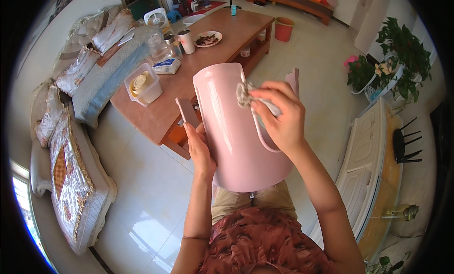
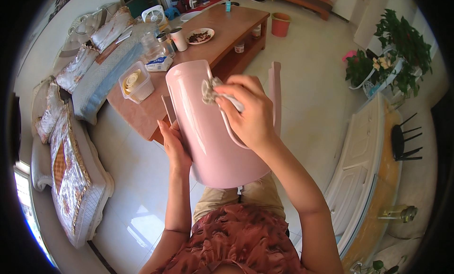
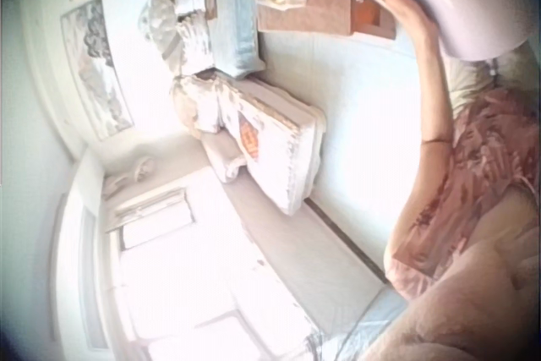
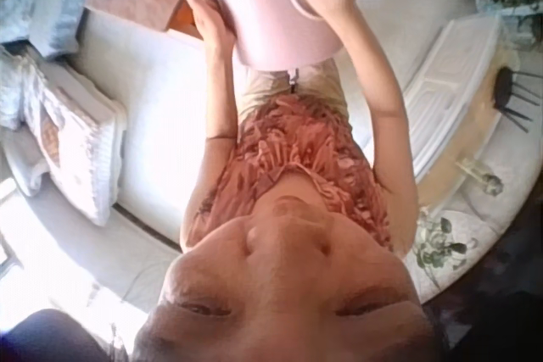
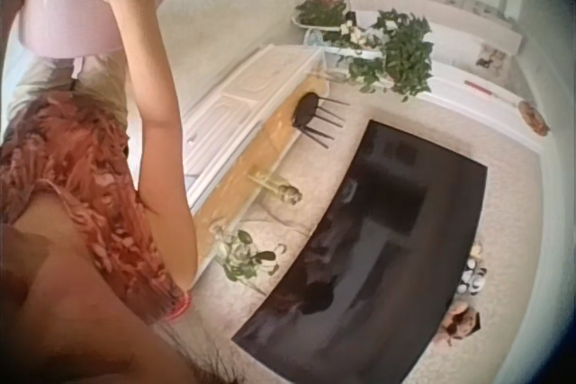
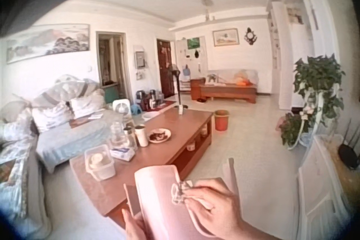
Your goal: The person wipes a plastic container and then thoroughly wipes a pink plastic stool, including the seat, legs, and underside, with a cloth.
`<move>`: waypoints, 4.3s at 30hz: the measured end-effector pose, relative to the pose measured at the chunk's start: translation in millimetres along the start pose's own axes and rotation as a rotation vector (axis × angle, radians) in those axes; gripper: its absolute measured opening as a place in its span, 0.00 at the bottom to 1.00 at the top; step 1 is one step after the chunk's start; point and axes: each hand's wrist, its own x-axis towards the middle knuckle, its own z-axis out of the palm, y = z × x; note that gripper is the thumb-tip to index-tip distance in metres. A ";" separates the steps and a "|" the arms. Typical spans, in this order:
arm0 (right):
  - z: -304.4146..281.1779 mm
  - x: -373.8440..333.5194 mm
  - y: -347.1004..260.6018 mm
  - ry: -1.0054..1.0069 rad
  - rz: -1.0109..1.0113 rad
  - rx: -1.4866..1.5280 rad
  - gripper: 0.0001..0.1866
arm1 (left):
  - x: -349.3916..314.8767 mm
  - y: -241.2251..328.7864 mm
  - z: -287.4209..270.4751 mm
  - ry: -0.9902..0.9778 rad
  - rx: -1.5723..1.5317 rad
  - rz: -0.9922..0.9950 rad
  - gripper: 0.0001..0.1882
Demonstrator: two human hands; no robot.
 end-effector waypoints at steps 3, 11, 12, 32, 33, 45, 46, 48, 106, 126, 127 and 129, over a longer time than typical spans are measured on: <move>-10.3 -6.7 -15.2 -0.037 -0.066 -0.096 0.11 | -4.3 5.8 -0.3 -0.009 -0.027 -0.067 0.49; 11.5 18.0 9.6 0.184 -0.019 -0.223 0.10 | -1.3 1.5 21.6 -0.155 0.030 -0.081 0.54; 15.2 3.8 8.2 0.147 0.045 -0.162 0.10 | 1.8 0.1 18.6 -0.095 -0.042 -0.088 0.54; 54.9 20.6 9.6 -0.297 -0.220 0.036 0.10 | 17.3 -7.4 29.2 -0.162 0.004 -0.023 0.53; 50.5 25.1 15.0 -0.293 -0.214 0.036 0.10 | 19.0 -10.6 29.9 -0.151 0.014 -0.056 0.54; 21.9 -24.2 36.7 -0.484 -0.158 -0.188 0.08 | 68.9 -11.6 55.1 -0.363 -0.167 -0.287 0.59; 19.6 -40.1 31.7 -0.462 -0.175 -0.196 0.08 | 74.3 -13.6 57.3 -0.364 -0.172 -0.294 0.59; 15.6 -74.5 22.8 -0.471 -0.197 -0.191 0.08 | 80.9 -16.2 61.0 -0.537 -0.364 -0.382 0.58; -14.9 -70.7 61.0 -0.074 0.203 0.095 0.18 | 99.9 -0.5 -6.2 -0.102 0.072 -0.126 0.48; -15.2 -17.0 3.7 -0.435 0.323 -0.061 0.13 | 35.5 -28.9 7.2 -0.020 0.138 -0.107 0.45; -8.2 -12.7 6.4 -0.340 0.241 -0.097 0.14 | 35.7 -25.2 14.8 0.013 0.155 -0.070 0.48; -1.5 -23.5 -6.1 -0.539 0.241 -0.015 0.19 | 44.1 -27.1 11.9 0.051 0.150 -0.085 0.47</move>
